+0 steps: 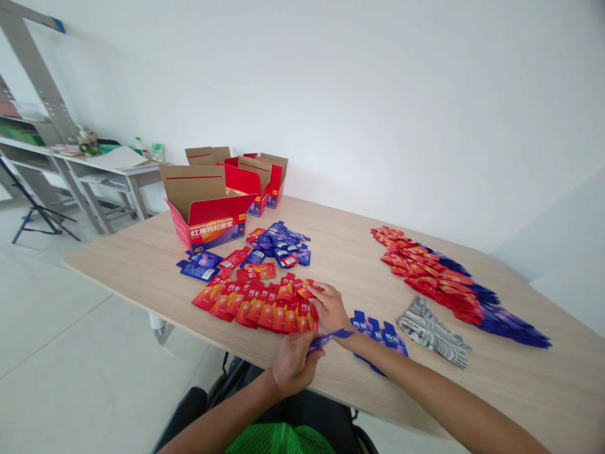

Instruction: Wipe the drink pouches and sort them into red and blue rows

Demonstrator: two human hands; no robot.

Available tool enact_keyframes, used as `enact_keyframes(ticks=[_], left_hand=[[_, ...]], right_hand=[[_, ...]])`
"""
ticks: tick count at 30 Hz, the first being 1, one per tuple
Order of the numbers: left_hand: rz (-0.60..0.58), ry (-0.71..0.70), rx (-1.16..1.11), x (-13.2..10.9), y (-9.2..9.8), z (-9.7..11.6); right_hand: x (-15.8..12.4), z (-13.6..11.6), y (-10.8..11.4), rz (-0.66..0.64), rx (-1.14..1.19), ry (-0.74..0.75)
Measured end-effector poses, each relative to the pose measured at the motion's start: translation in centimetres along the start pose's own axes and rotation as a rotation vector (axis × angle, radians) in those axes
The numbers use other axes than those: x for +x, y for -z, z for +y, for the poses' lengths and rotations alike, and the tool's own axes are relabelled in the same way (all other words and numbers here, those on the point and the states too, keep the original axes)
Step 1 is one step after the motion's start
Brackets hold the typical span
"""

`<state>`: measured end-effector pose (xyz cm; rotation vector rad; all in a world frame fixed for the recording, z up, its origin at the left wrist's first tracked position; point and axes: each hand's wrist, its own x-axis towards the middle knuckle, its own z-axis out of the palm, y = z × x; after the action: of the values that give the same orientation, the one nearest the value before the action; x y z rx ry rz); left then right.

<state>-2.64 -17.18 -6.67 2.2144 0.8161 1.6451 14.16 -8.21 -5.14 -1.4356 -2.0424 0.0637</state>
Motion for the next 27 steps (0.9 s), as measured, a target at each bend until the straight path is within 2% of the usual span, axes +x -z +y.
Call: enact_keyframes(ticks=[3,7,13,16,18,23,27], left_hand=[[0.012,-0.021,-0.011,0.2,0.1,0.2],[0.012,-0.035,-0.005,0.1,-0.1,0.1],[-0.004,-0.043,-0.009,0.0,-0.1,-0.1],[-0.026,-0.052,-0.021,0.2,-0.1,0.0],[-0.037,-0.06,-0.018,0.3,-0.1,-0.1],[-0.045,-0.061,-0.004,0.2,-0.2,-0.1],[-0.041,-0.078,0.001,0.3,-0.1,0.1]], right_hand=[[-0.3,-0.2,-1.4,-0.09,-0.129,0.008],[-1.2,-0.1,-1.9,-0.171,-0.181,0.032],[-1.5,1.3,-2.1,-0.224,-0.089,0.087],[-1.4,2.7,-1.7,-0.211,-0.039,0.1],[-1.1,4.1,-1.2,-0.246,-0.003,0.122],[-0.3,7.6,0.6,-0.473,0.114,0.193],[0.2,8.9,1.7,-0.664,0.132,0.262]])
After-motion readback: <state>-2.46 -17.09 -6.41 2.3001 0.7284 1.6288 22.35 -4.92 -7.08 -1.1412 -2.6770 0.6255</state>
